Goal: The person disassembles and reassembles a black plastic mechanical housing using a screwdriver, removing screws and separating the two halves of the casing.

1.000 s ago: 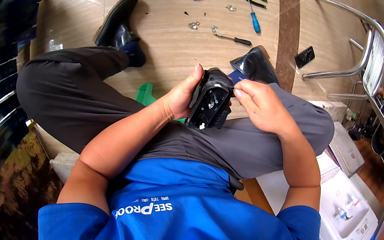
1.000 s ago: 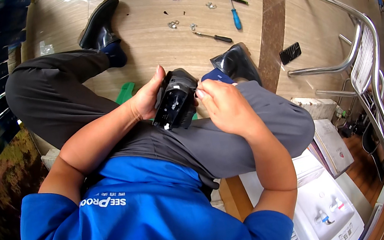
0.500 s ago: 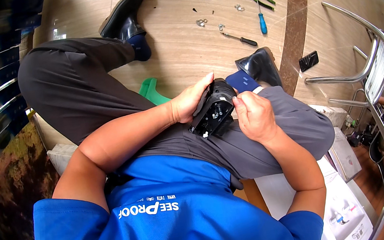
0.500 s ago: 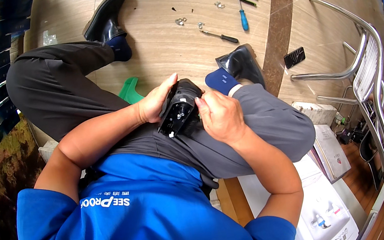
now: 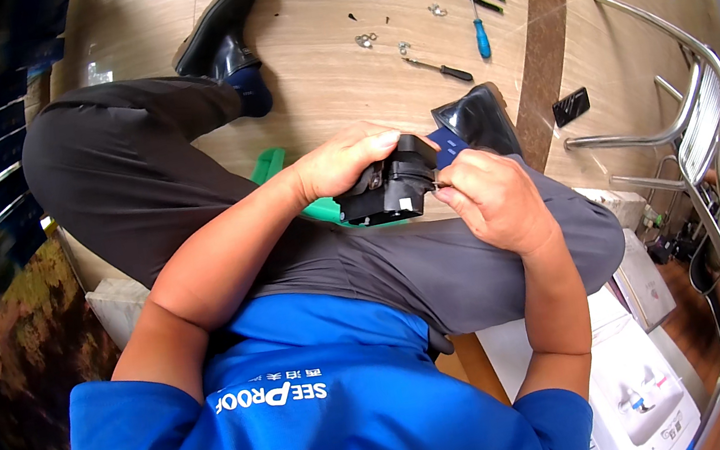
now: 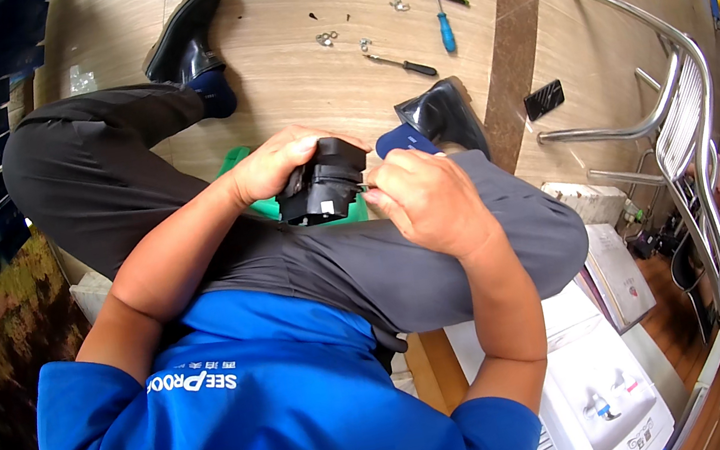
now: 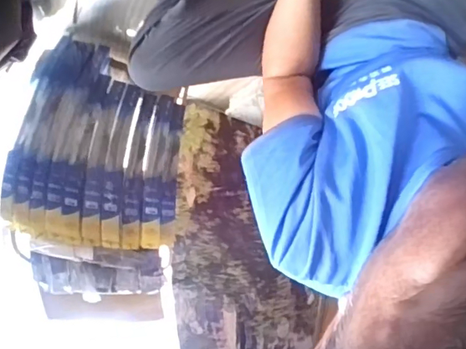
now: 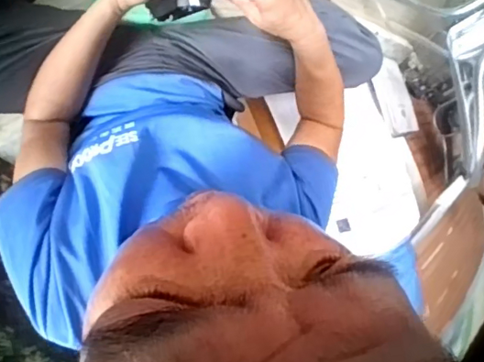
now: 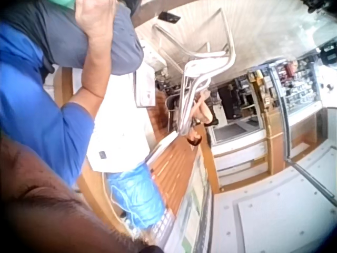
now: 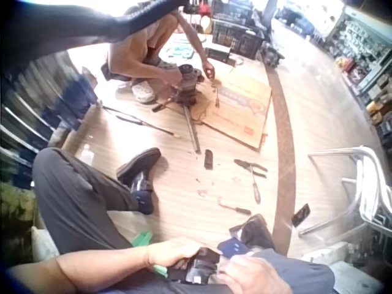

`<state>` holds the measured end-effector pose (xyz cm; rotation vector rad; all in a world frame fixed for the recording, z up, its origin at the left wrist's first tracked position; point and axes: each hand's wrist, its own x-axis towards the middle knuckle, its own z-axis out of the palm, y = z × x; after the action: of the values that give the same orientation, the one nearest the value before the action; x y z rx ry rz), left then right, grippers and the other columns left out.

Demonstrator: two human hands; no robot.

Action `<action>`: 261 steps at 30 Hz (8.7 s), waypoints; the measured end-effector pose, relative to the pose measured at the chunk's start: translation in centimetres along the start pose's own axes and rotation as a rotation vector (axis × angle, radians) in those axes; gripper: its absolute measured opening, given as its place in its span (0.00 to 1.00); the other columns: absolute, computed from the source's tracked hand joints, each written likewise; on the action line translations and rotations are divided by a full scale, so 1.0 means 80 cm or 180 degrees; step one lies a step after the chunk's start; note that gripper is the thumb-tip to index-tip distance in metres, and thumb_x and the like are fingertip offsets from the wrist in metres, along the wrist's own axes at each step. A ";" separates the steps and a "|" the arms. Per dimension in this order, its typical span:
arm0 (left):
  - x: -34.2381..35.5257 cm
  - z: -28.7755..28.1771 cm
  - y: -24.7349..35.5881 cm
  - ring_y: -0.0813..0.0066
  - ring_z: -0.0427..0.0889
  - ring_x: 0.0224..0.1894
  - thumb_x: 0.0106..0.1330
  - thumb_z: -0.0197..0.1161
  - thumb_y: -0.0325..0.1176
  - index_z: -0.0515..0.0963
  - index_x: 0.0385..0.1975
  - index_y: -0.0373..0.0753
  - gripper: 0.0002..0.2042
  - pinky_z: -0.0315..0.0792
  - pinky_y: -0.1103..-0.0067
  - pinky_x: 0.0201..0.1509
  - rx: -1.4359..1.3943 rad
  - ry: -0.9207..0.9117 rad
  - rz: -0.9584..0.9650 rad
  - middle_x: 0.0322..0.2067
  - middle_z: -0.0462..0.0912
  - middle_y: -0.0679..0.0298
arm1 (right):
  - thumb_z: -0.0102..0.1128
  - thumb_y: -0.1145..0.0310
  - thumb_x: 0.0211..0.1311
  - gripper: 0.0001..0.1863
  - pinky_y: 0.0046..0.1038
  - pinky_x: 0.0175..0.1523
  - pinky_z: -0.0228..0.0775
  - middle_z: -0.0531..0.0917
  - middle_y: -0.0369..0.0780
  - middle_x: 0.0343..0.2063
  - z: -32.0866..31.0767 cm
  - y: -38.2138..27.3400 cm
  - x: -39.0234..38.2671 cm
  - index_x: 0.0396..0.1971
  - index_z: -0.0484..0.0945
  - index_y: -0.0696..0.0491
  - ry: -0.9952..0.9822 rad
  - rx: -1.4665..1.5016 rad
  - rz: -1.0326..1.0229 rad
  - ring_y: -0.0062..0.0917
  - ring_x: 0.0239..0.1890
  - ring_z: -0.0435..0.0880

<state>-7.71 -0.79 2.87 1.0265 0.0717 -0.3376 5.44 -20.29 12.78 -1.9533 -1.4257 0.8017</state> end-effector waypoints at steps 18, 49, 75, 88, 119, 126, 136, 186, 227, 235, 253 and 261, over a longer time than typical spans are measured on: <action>-0.005 0.023 -0.015 0.67 0.84 0.51 0.74 0.42 0.62 0.72 0.60 0.27 0.38 0.75 0.72 0.60 -0.1542 0.0212 -0.0510 0.51 0.83 0.52 | 0.65 0.71 0.60 0.07 0.36 0.31 0.74 0.80 0.42 0.26 -0.002 -0.018 -0.013 0.36 0.80 0.54 0.0192 -0.0124 0.0214 0.38 0.29 0.83; -0.012 0.002 0.054 0.63 0.84 0.51 0.66 0.51 0.64 0.80 0.55 0.31 0.38 0.73 0.71 0.60 0.0277 0.0021 0.0774 0.46 0.86 0.50 | 0.69 0.77 0.49 0.11 0.33 0.24 0.65 0.67 0.38 0.18 0.008 -0.030 0.001 0.35 0.80 0.57 0.0704 -0.0485 -0.0474 0.32 0.19 0.74; -0.010 0.002 0.053 0.54 0.84 0.52 0.65 0.56 0.58 0.81 0.54 0.30 0.33 0.73 0.68 0.60 0.0458 -0.0281 0.1237 0.48 0.85 0.48 | 0.68 0.76 0.49 0.13 0.33 0.22 0.64 0.67 0.39 0.18 0.032 -0.019 -0.013 0.37 0.79 0.60 0.1037 -0.0420 -0.0882 0.33 0.19 0.72; -0.015 0.007 0.051 0.57 0.86 0.48 0.66 0.47 0.65 0.81 0.54 0.30 0.39 0.76 0.70 0.55 0.0503 -0.0026 0.0844 0.45 0.86 0.47 | 0.67 0.81 0.47 0.14 0.34 0.27 0.69 0.73 0.42 0.21 0.011 -0.033 -0.007 0.37 0.78 0.62 0.0529 -0.0649 -0.0608 0.37 0.21 0.76; -0.113 0.022 0.005 0.54 0.82 0.55 0.70 0.50 0.50 0.76 0.58 0.28 0.29 0.72 0.69 0.61 0.0386 -0.0085 0.0927 0.51 0.83 0.45 | 0.68 0.78 0.51 0.14 0.36 0.27 0.69 0.72 0.41 0.22 0.070 -0.057 -0.035 0.39 0.78 0.57 -0.0164 0.0506 -0.0566 0.37 0.23 0.78; -0.118 0.023 0.006 0.52 0.83 0.52 0.69 0.47 0.60 0.77 0.56 0.25 0.38 0.74 0.66 0.59 0.0540 -0.0023 0.0908 0.50 0.83 0.44 | 0.69 0.77 0.49 0.14 0.36 0.27 0.68 0.70 0.41 0.21 0.074 -0.053 -0.029 0.38 0.78 0.58 -0.0080 0.0601 -0.0761 0.37 0.23 0.77; -0.120 0.024 0.002 0.50 0.83 0.52 0.69 0.49 0.59 0.77 0.56 0.24 0.37 0.74 0.64 0.59 0.0576 -0.0038 0.0960 0.50 0.83 0.43 | 0.68 0.75 0.51 0.13 0.36 0.27 0.68 0.71 0.42 0.21 0.082 -0.043 -0.030 0.37 0.78 0.58 -0.0078 0.0650 -0.0921 0.38 0.22 0.76; -0.125 0.028 -0.009 0.48 0.83 0.53 0.70 0.48 0.57 0.77 0.56 0.27 0.34 0.75 0.65 0.59 0.0588 -0.0330 0.1397 0.51 0.83 0.44 | 0.64 0.81 0.55 0.07 0.34 0.27 0.73 0.80 0.43 0.21 0.078 -0.070 -0.033 0.34 0.78 0.58 -0.0496 0.1914 -0.0388 0.38 0.21 0.81; -0.114 0.027 0.005 0.52 0.84 0.52 0.70 0.47 0.60 0.76 0.57 0.26 0.37 0.74 0.66 0.59 0.0476 -0.0320 0.0733 0.49 0.84 0.44 | 0.66 0.74 0.59 0.14 0.36 0.29 0.74 0.82 0.43 0.23 0.023 -0.057 -0.024 0.46 0.83 0.55 -0.1059 0.1329 -0.0221 0.39 0.24 0.83; -0.111 0.031 0.014 0.51 0.84 0.50 0.69 0.45 0.67 0.77 0.55 0.22 0.43 0.74 0.64 0.57 0.0495 -0.0269 0.0513 0.47 0.84 0.43 | 0.64 0.78 0.59 0.21 0.33 0.31 0.73 0.83 0.44 0.24 0.015 -0.047 -0.035 0.54 0.82 0.54 -0.1147 0.1592 -0.0066 0.37 0.24 0.82; -0.122 0.030 0.004 0.62 0.85 0.48 0.70 0.46 0.59 0.77 0.57 0.25 0.37 0.74 0.72 0.57 -0.0029 -0.0003 0.0632 0.46 0.86 0.47 | 0.59 0.83 0.60 0.19 0.29 0.39 0.77 0.86 0.48 0.33 0.047 -0.043 -0.039 0.52 0.81 0.61 -0.0827 0.2104 -0.0066 0.36 0.30 0.86; -0.125 0.034 -0.003 0.62 0.85 0.48 0.69 0.41 0.63 0.77 0.56 0.24 0.41 0.74 0.72 0.58 -0.0224 0.0068 0.0716 0.46 0.85 0.46 | 0.57 0.80 0.67 0.15 0.30 0.44 0.79 0.87 0.50 0.40 0.071 -0.053 -0.046 0.52 0.80 0.64 -0.0407 0.2262 -0.0168 0.39 0.38 0.88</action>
<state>-17.54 -0.80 6.23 0.9579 -0.0130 -0.1186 -2.32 -22.16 12.76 -1.3316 -1.0462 1.2215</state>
